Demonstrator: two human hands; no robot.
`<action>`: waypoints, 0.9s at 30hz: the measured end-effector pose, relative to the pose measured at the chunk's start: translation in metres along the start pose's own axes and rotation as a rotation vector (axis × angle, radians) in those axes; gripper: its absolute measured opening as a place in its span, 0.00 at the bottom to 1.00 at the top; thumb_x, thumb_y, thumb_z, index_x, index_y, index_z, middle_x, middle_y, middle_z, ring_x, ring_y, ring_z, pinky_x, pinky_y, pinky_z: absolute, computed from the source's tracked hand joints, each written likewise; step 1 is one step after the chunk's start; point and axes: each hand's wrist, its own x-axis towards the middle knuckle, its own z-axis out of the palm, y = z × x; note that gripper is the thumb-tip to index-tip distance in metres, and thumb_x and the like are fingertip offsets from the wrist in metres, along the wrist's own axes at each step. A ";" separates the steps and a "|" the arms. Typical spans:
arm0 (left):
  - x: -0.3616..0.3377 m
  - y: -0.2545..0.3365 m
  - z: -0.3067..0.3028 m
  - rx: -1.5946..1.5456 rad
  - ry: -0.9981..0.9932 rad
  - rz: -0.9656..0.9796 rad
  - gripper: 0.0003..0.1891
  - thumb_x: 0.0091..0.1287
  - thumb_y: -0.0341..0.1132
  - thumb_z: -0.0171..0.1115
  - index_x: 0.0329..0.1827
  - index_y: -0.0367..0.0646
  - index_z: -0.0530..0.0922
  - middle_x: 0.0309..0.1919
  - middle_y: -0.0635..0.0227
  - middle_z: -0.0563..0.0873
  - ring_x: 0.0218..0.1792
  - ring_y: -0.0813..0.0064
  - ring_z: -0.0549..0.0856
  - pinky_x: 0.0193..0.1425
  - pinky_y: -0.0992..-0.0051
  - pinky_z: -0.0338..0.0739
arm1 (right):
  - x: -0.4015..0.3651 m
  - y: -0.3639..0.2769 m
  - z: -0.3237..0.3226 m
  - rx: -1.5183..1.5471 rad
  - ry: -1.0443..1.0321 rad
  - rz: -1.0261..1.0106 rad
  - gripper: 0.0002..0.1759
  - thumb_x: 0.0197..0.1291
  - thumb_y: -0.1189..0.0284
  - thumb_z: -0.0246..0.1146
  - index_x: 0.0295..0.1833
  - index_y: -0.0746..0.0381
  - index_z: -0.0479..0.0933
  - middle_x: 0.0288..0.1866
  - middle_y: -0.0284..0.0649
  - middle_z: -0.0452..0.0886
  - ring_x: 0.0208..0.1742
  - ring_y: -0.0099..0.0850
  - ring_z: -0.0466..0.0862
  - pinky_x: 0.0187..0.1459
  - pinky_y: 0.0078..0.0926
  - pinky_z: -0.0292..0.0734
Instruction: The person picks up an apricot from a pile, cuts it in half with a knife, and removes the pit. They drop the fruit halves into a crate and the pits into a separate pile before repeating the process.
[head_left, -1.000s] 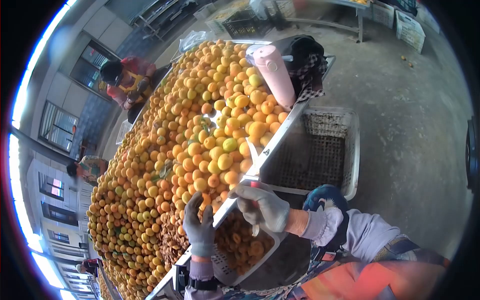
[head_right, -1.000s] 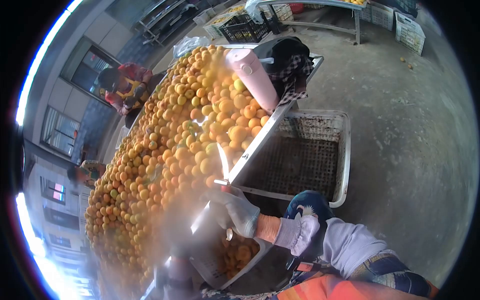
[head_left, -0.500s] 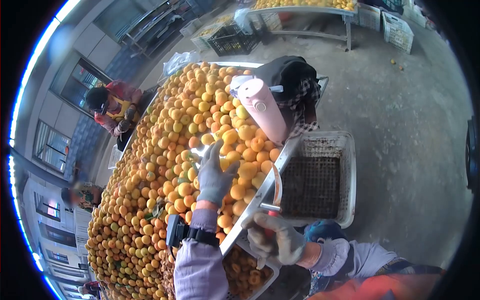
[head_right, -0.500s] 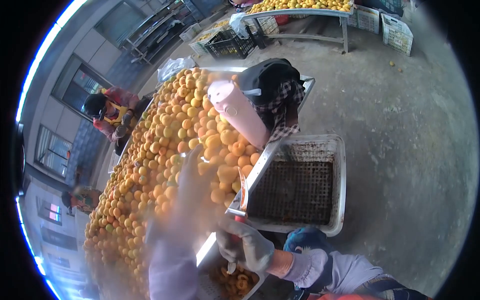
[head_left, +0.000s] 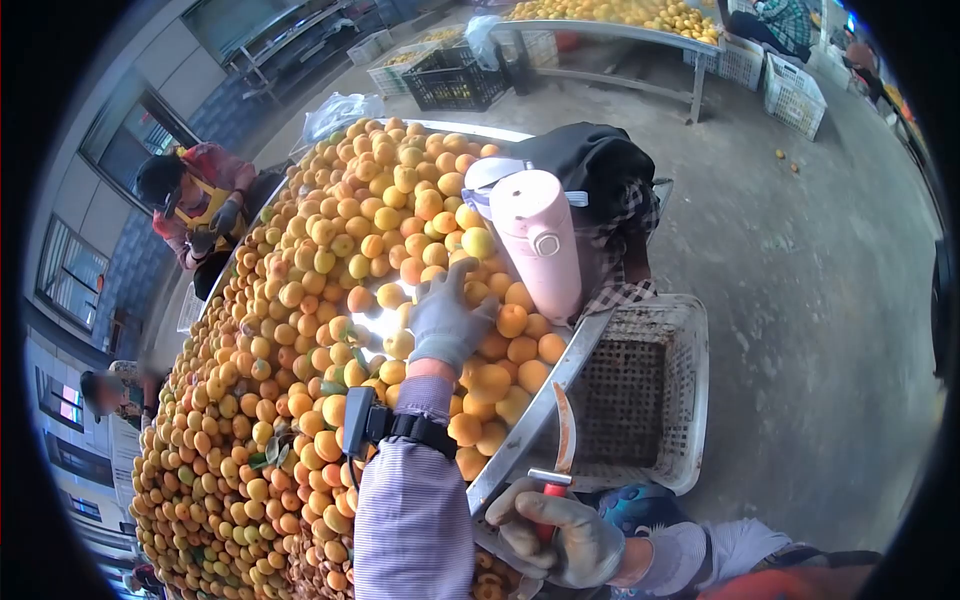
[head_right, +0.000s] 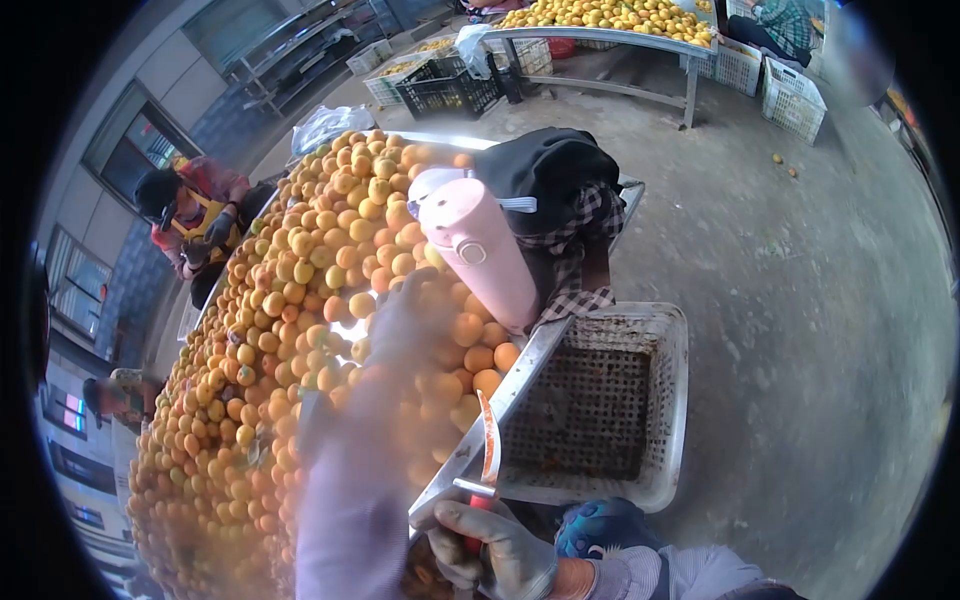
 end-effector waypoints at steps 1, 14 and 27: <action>-0.006 -0.001 -0.003 0.033 -0.023 0.062 0.27 0.58 0.51 0.64 0.61 0.61 0.72 0.57 0.65 0.77 0.62 0.60 0.72 0.61 0.60 0.69 | -0.001 0.001 -0.001 -0.001 0.000 0.007 0.18 0.73 0.64 0.46 0.54 0.65 0.74 0.23 0.33 0.67 0.17 0.20 0.60 0.21 0.17 0.59; -0.082 -0.051 -0.046 0.225 -0.076 0.024 0.23 0.53 0.54 0.67 0.46 0.51 0.81 0.56 0.60 0.74 0.57 0.51 0.73 0.57 0.57 0.72 | -0.002 0.005 0.001 0.042 0.031 0.032 0.14 0.71 0.63 0.51 0.47 0.63 0.75 0.23 0.30 0.67 0.18 0.19 0.61 0.19 0.19 0.59; -0.100 -0.050 -0.038 0.137 -0.069 0.109 0.21 0.51 0.51 0.68 0.43 0.48 0.81 0.61 0.52 0.70 0.59 0.46 0.71 0.60 0.57 0.72 | -0.002 0.009 0.006 -0.166 0.045 0.026 0.19 0.73 0.58 0.46 0.52 0.60 0.74 0.21 0.29 0.60 0.17 0.19 0.60 0.17 0.19 0.69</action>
